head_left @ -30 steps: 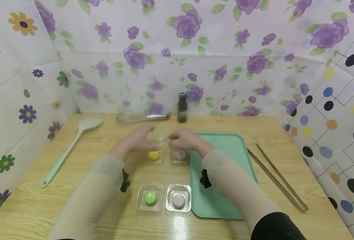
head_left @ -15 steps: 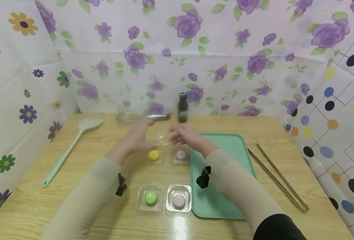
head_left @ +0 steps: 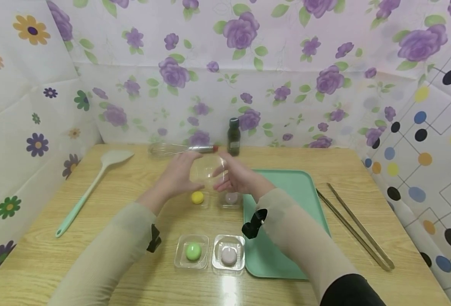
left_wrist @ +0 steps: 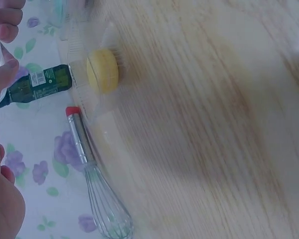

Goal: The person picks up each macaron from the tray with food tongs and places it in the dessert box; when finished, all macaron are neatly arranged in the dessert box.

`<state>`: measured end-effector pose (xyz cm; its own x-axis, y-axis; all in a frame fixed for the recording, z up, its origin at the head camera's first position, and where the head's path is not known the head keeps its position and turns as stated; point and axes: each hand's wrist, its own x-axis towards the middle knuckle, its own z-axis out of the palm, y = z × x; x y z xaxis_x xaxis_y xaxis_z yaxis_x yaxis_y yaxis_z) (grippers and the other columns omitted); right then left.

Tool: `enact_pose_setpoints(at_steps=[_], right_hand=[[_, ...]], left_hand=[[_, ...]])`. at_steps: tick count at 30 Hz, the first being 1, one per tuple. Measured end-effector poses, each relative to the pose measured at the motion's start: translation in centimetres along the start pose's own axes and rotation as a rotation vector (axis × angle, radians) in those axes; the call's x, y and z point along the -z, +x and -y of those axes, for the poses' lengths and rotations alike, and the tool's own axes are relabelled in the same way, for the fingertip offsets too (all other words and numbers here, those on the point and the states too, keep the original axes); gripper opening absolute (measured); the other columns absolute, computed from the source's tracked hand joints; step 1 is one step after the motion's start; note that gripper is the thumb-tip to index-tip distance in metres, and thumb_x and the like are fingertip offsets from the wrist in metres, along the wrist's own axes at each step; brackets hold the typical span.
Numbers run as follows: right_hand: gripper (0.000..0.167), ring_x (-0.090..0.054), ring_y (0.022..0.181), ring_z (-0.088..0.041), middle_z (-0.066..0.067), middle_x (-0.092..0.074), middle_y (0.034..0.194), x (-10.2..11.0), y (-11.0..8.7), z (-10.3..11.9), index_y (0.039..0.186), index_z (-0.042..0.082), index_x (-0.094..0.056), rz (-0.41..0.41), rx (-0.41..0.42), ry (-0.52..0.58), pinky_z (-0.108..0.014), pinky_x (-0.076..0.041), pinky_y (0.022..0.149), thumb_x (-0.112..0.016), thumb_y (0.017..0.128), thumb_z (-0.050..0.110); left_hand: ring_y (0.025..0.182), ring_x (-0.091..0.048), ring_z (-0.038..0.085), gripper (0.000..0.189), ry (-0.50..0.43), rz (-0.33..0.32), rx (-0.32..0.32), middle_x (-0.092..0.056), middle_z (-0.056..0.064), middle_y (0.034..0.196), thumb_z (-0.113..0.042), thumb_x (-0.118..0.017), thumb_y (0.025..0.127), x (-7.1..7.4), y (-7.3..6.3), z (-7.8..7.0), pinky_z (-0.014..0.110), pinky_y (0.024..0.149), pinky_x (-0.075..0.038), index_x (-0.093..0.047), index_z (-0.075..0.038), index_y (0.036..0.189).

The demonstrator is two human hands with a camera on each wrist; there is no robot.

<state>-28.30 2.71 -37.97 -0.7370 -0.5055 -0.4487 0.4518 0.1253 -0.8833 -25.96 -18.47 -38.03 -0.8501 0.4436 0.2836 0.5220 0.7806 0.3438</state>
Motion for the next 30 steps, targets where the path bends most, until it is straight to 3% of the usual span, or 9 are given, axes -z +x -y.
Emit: enact_pose_setpoints(at_steps=[5, 8, 10, 13, 15, 18, 23, 30], right_hand=[[0.073, -0.058, 0.053, -0.018, -0.016, -0.062, 0.073, 0.0, -0.3, 0.0, 0.114, -0.001, -0.053, 0.013, 0.005, 0.008, -0.025, -0.047, 0.054, -0.036, 0.088, 0.066], [0.063, -0.063, 0.066, -0.023, -0.019, -0.064, 0.081, 0.1, -0.5, 0.0, 0.119, 0.002, -0.054, 0.018, 0.069, -0.076, -0.031, -0.052, 0.066, -0.042, 0.091, 0.057], [0.056, -0.065, 0.080, -0.029, -0.020, -0.065, 0.093, 0.2, -0.5, -0.2, 0.124, 0.004, -0.053, 0.024, 0.159, -0.218, -0.037, -0.052, 0.076, -0.047, 0.092, 0.049], [0.052, -0.062, 0.097, -0.030, -0.017, -0.064, 0.110, 0.3, -0.4, -0.5, 0.130, 0.008, -0.052, 0.006, 0.338, -0.531, -0.041, -0.049, 0.087, -0.058, 0.089, 0.041], [0.055, -0.061, 0.102, -0.025, -0.011, -0.062, 0.116, 0.4, -0.2, -0.8, 0.132, 0.010, -0.051, -0.014, 0.443, -0.702, -0.038, -0.049, 0.089, -0.065, 0.086, 0.038], [0.059, -0.059, 0.103, -0.016, -0.005, -0.062, 0.117, 0.3, 0.1, -1.2, 0.131, 0.013, -0.052, -0.054, 0.524, -0.849, -0.030, -0.047, 0.090, -0.071, 0.080, 0.037], [0.060, -0.058, 0.105, -0.016, -0.004, -0.060, 0.119, 0.2, 0.2, -1.6, 0.130, 0.011, -0.052, -0.073, 0.572, -0.894, -0.029, -0.045, 0.092, -0.073, 0.077, 0.031], [0.070, -0.054, 0.110, -0.017, -0.004, -0.056, 0.125, -0.4, 0.1, -1.7, 0.133, 0.009, -0.048, -0.067, 0.600, -1.023, -0.031, -0.043, 0.095, -0.074, 0.074, 0.034]], left_hand=[[0.127, -0.034, 0.034, 0.096, 0.003, 0.007, -0.011, -0.040, 0.012, 0.139, -0.038, -0.084, 0.063, 0.0, -0.1, -0.1, 0.050, 0.107, -0.026, -0.036, -0.005, 0.138], [0.129, -0.034, 0.033, 0.098, -0.045, 0.015, 0.005, -0.039, 0.012, 0.141, -0.044, -0.083, 0.064, 0.3, -0.4, -0.1, 0.051, 0.107, -0.027, -0.035, -0.005, 0.140], [0.129, -0.035, 0.033, 0.094, -0.098, 0.046, 0.029, -0.039, 0.012, 0.142, -0.048, -0.078, 0.069, 0.5, -0.6, 0.0, 0.052, 0.105, -0.029, -0.035, -0.006, 0.141], [0.124, -0.040, 0.035, 0.082, -0.234, 0.125, 0.091, -0.040, 0.013, 0.141, -0.050, -0.068, 0.079, 1.0, -1.0, 0.3, 0.053, 0.100, -0.035, -0.037, -0.006, 0.141], [0.119, -0.044, 0.037, 0.076, -0.319, 0.188, 0.122, -0.043, 0.013, 0.139, -0.050, -0.063, 0.084, 1.3, -1.2, 0.6, 0.054, 0.096, -0.040, -0.038, -0.005, 0.140], [0.113, -0.049, 0.036, 0.075, -0.393, 0.254, 0.162, -0.047, 0.011, 0.135, -0.049, -0.066, 0.082, 1.7, -1.5, 0.8, 0.051, 0.091, -0.044, -0.041, -0.006, 0.138], [0.110, -0.051, 0.033, 0.081, -0.384, 0.320, 0.185, -0.047, 0.006, 0.138, -0.045, -0.074, 0.076, 1.8, -1.9, 1.2, 0.047, 0.088, -0.047, -0.041, -0.009, 0.140], [0.121, -0.043, 0.038, 0.088, -0.378, 0.339, 0.166, -0.041, 0.009, 0.142, -0.039, -0.078, 0.072, 1.4, -2.1, 1.8, 0.052, 0.097, -0.039, -0.037, -0.009, 0.142]])
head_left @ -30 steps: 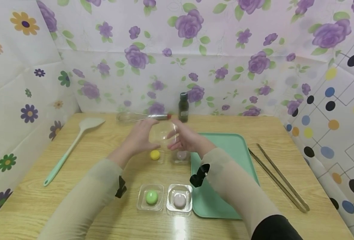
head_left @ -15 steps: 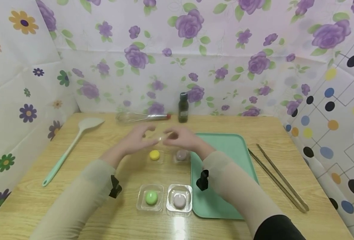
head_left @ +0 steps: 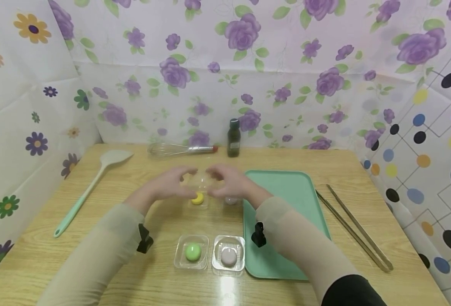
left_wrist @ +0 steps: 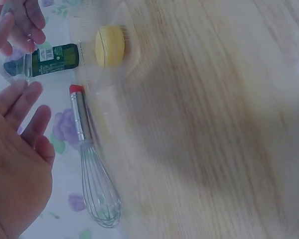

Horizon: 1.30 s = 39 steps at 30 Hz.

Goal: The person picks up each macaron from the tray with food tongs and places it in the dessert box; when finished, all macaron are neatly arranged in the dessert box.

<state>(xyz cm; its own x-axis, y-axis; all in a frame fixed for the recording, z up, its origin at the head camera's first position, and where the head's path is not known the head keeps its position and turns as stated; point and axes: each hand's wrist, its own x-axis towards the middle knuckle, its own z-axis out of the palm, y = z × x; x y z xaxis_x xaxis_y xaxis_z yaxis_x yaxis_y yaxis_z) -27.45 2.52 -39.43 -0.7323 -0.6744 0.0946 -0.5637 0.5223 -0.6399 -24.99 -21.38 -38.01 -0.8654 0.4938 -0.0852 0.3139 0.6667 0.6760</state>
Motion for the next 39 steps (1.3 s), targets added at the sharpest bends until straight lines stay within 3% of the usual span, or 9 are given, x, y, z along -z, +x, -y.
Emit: enact_pose_setpoints(at_steps=[6, 11, 21, 31, 39], right_hand=[[0.076, -0.050, 0.115, -0.020, -0.007, -0.051, 0.131, -0.3, 0.2, 0.3, 0.138, 0.009, -0.042, 0.071, 0.022, -0.177, -0.037, -0.041, 0.097, -0.074, 0.076, 0.039], [0.078, -0.046, 0.122, -0.025, -0.010, -0.049, 0.134, -1.1, 0.4, 0.6, 0.139, 0.006, -0.041, 0.112, 0.001, -0.251, -0.039, -0.036, 0.103, -0.074, 0.076, 0.039], [0.077, -0.048, 0.121, -0.025, -0.010, -0.052, 0.133, -2.6, 0.7, 0.5, 0.138, 0.006, -0.043, 0.137, 0.026, -0.389, -0.037, -0.037, 0.103, -0.073, 0.075, 0.040], [0.079, -0.042, 0.126, -0.027, -0.008, -0.050, 0.135, -3.2, 1.1, 0.7, 0.138, 0.009, -0.044, 0.159, -0.007, -0.512, -0.040, -0.029, 0.108, -0.070, 0.075, 0.049], [0.075, -0.038, 0.128, -0.027, 0.000, -0.049, 0.137, -3.4, 1.3, 0.4, 0.134, 0.013, -0.051, 0.171, -0.082, -0.500, -0.048, -0.024, 0.108, -0.069, 0.075, 0.055]], left_hand=[[0.131, -0.033, 0.031, 0.092, 0.041, -0.039, -0.001, -0.037, 0.008, 0.145, -0.037, -0.082, 0.067, -0.6, 0.0, 0.5, 0.055, 0.103, -0.030, -0.036, -0.010, 0.142], [0.130, -0.035, 0.032, 0.093, 0.107, -0.062, -0.015, -0.040, 0.010, 0.143, -0.035, -0.085, 0.065, -1.2, 0.1, 1.1, 0.054, 0.105, -0.028, -0.039, -0.006, 0.140], [0.128, -0.037, 0.034, 0.088, 0.237, -0.022, -0.011, -0.041, 0.012, 0.141, -0.039, -0.081, 0.067, -2.0, -0.3, 1.9, 0.055, 0.105, -0.027, -0.042, -0.005, 0.138], [0.130, -0.033, 0.033, 0.085, 0.285, 0.008, 0.020, -0.042, 0.014, 0.141, -0.038, -0.080, 0.069, -2.3, -0.4, 2.4, 0.056, 0.108, -0.017, -0.042, -0.005, 0.138], [0.129, -0.036, 0.034, 0.084, 0.293, 0.027, 0.016, -0.043, 0.016, 0.139, -0.038, -0.079, 0.072, -2.5, -0.5, 2.6, 0.056, 0.108, -0.018, -0.041, -0.003, 0.138]])
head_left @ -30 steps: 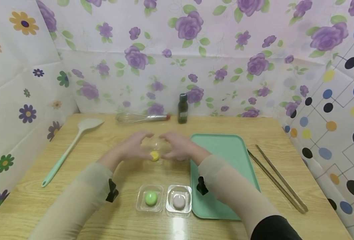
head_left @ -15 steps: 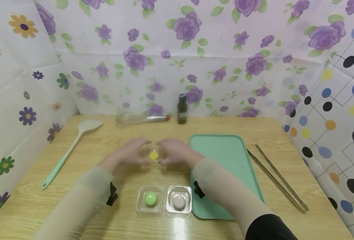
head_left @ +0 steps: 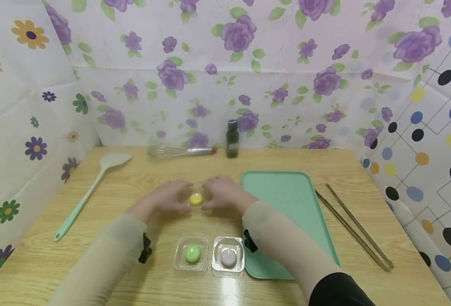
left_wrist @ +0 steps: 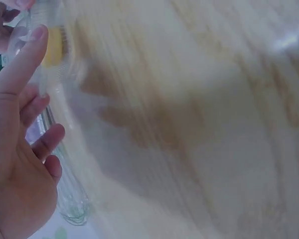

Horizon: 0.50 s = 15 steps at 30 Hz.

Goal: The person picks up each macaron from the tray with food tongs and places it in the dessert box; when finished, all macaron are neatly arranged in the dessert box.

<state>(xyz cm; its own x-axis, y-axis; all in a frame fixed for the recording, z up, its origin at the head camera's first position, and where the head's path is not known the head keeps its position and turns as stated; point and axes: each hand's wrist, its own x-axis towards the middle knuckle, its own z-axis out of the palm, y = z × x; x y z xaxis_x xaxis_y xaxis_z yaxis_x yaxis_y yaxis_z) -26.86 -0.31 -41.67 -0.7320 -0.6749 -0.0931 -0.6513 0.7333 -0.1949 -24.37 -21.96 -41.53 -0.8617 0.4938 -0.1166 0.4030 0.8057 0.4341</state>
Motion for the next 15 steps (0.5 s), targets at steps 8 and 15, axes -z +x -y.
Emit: enact_pose_setpoints(at_steps=[8, 15], right_hand=[[0.075, -0.036, 0.127, -0.027, 0.001, -0.048, 0.139, 0.1, 0.0, 0.2, 0.135, 0.016, -0.050, 0.021, -0.042, 0.052, -0.056, -0.021, 0.106, -0.069, 0.075, 0.057], [0.070, -0.040, 0.127, -0.027, -0.003, -0.049, 0.137, 0.8, -0.2, -1.0, 0.136, 0.013, -0.048, -0.044, 0.001, 0.074, -0.049, -0.025, 0.107, -0.060, 0.082, 0.057]], left_hand=[[0.127, -0.038, 0.034, 0.084, 0.011, -0.011, 0.003, -0.045, 0.015, 0.138, -0.038, -0.079, 0.071, -0.3, 0.0, 0.4, 0.056, 0.107, -0.021, -0.041, -0.004, 0.139], [0.126, -0.037, 0.040, 0.090, 0.052, -0.027, -0.007, -0.042, 0.020, 0.139, -0.039, -0.079, 0.070, -0.2, -0.5, 0.3, 0.057, 0.106, -0.024, -0.037, -0.001, 0.141]])
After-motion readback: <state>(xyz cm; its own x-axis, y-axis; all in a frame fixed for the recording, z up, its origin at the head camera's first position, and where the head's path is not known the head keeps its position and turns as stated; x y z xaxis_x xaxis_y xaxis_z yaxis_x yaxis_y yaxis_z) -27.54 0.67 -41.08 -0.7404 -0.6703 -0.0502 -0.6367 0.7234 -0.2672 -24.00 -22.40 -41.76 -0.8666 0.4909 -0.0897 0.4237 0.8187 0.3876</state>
